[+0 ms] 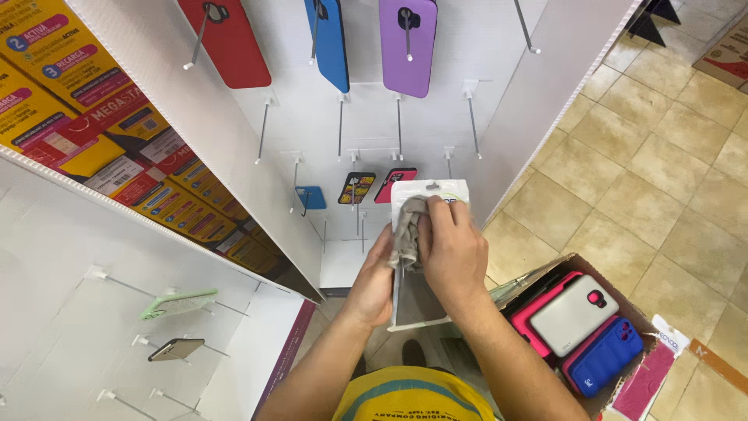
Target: The person wipes several phone cases and a packaged screen protector with a cloth before placing them on a display rack or into a box.
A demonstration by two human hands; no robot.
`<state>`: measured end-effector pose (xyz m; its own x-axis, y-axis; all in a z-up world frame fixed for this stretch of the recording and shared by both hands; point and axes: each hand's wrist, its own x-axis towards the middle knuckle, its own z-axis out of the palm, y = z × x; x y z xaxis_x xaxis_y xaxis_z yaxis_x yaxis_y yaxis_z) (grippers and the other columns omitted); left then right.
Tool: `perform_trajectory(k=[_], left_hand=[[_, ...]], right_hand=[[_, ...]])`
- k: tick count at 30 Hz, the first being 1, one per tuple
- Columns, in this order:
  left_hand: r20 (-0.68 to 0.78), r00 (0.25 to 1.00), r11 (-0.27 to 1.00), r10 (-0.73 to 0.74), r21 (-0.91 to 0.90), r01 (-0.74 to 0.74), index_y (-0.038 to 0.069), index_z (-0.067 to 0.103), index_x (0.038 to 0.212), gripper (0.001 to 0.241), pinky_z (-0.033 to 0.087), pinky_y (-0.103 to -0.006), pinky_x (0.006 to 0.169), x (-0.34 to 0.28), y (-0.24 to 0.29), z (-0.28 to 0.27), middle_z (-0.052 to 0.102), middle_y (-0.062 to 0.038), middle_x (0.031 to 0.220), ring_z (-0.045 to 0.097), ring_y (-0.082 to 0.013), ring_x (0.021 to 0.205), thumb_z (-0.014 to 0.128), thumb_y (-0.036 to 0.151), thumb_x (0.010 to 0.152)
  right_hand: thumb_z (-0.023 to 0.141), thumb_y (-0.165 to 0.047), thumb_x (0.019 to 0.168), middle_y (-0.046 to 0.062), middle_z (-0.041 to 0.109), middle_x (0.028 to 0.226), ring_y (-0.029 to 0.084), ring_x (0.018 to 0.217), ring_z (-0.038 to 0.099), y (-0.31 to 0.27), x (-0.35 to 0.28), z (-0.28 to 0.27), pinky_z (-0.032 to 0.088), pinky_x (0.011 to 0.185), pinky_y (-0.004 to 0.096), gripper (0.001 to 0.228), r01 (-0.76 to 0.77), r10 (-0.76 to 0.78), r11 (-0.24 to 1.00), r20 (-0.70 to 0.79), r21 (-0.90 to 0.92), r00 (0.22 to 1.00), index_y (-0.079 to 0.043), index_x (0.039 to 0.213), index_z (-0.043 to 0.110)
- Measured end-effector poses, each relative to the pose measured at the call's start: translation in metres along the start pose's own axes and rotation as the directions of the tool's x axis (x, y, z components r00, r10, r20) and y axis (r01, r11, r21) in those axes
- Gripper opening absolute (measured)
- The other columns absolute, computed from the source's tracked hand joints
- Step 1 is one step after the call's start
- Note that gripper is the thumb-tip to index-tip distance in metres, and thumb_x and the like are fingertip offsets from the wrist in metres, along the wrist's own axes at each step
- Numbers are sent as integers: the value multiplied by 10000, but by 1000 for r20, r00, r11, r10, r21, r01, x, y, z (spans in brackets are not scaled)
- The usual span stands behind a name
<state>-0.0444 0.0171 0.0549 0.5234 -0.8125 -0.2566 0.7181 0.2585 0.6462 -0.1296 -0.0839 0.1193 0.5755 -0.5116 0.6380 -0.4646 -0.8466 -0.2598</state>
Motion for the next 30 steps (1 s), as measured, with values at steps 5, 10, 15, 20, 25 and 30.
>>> perform_trajectory(k=[5, 10, 15, 20, 25, 30], left_hand=[[87, 986, 984, 144, 89, -152, 147, 524, 1387, 370, 456, -466, 1034, 1, 15, 5, 655, -104, 1125, 584, -248, 1065, 439, 315, 1068], [-106, 981, 976, 164, 165, -145, 72, 206, 1615, 745, 197, -524, 1188, 7, 31, -8, 263, -290, 1593, 250, -392, 1433, 510, 426, 1035], [-77, 990, 989, 120, 96, -112, 112, 250, 1611, 674, 352, -529, 1152, -5, 17, 4, 470, -259, 1502, 467, -395, 1353, 480, 398, 1046], [70, 986, 902, 153, 397, -169, 10, 358, 1532, 528, 197, -591, 1199, -15, -15, 10, 394, -329, 1518, 291, -475, 1465, 385, 291, 1086], [-79, 988, 967, 133, 228, -112, 55, 505, 1419, 468, 367, -497, 1112, 3, -12, -8, 615, -173, 1229, 536, -278, 1193, 392, 368, 1090], [-125, 980, 952, 156, 285, -115, 77, 320, 1531, 576, 244, -476, 1103, 24, 8, -17, 373, -198, 1303, 333, -318, 1237, 417, 415, 1075]], right_hand=[[654, -264, 940, 8, 524, 829, 243, 663, 707, -26, -10, -9, 577, 535, 365, 205, 139, -144, 986, -42, -95, 989, -178, 1125, 664], [630, -205, 929, 39, 563, 792, 243, 604, 683, -28, -46, -2, 541, 481, 342, 156, 220, -227, 969, 48, 114, 973, -121, 1054, 669], [685, -208, 897, 38, 583, 812, 267, 557, 685, 4, -25, 8, 542, 466, 380, 149, 142, -148, 987, 94, 72, 984, -127, 1019, 659], [725, -155, 872, 47, 568, 876, 297, 658, 717, 12, 7, 9, 584, 551, 410, 244, 19, -19, 1000, 3, 16, 1000, -115, 1097, 639], [676, -214, 906, 27, 549, 837, 274, 668, 718, -13, -21, 3, 583, 536, 392, 196, 92, -97, 994, 83, 60, 992, -154, 1091, 653], [645, -207, 916, 40, 570, 833, 265, 652, 717, -1, -60, 19, 575, 523, 376, 156, 111, -140, 982, 197, 153, 970, -129, 1051, 646]])
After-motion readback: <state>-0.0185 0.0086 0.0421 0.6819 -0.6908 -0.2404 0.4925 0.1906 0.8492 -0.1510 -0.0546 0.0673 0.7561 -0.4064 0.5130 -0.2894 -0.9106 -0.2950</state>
